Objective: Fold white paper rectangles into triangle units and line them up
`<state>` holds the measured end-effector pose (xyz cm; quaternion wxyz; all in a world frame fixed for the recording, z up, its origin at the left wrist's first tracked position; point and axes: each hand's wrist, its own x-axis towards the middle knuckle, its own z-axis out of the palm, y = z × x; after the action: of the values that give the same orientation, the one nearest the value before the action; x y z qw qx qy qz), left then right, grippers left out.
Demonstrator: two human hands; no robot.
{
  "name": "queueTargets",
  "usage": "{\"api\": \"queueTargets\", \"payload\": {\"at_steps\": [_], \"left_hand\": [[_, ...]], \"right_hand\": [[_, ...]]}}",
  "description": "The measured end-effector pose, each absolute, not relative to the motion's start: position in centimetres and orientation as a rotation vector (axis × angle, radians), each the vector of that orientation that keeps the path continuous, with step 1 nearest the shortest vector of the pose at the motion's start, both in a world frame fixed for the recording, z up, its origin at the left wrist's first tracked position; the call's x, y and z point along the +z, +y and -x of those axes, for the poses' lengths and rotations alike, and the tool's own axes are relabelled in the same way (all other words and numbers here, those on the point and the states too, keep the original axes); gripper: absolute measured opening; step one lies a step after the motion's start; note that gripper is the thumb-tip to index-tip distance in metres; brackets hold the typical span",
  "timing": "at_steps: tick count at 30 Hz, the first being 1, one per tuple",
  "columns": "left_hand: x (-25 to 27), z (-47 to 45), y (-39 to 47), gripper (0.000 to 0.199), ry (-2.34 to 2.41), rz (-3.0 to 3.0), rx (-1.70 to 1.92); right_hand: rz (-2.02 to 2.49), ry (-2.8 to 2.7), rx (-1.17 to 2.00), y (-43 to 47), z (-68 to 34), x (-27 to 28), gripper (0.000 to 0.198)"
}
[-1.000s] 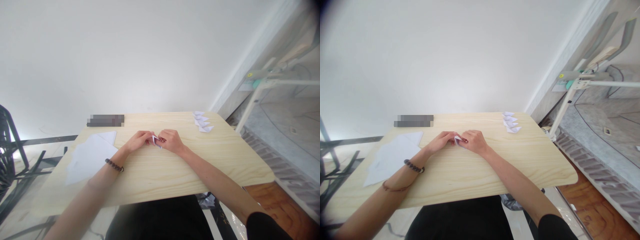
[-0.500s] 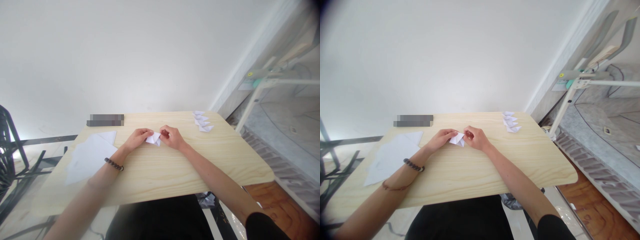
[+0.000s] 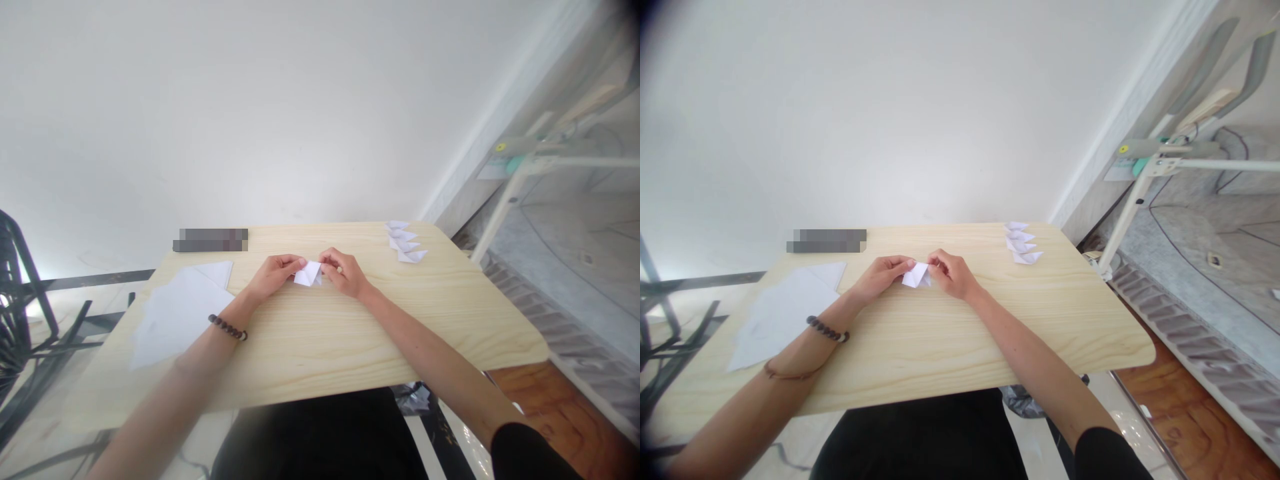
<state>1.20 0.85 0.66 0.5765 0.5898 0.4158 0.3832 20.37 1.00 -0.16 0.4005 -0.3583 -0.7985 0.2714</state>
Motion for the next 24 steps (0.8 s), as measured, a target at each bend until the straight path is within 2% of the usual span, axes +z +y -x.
{"api": "queueTargets", "payload": {"at_steps": [8,24], "left_hand": [[0.69,-1.31,0.76,0.031,0.979,-1.392,0.919],[0.81,-1.47,0.58,0.037,1.016,-1.439,0.918]], "right_hand": [[0.896,-2.009,0.815,1.15,-20.54,-0.27,0.034],[0.957,-2.134,0.74,1.18,-20.24,-0.19,0.027]]}}
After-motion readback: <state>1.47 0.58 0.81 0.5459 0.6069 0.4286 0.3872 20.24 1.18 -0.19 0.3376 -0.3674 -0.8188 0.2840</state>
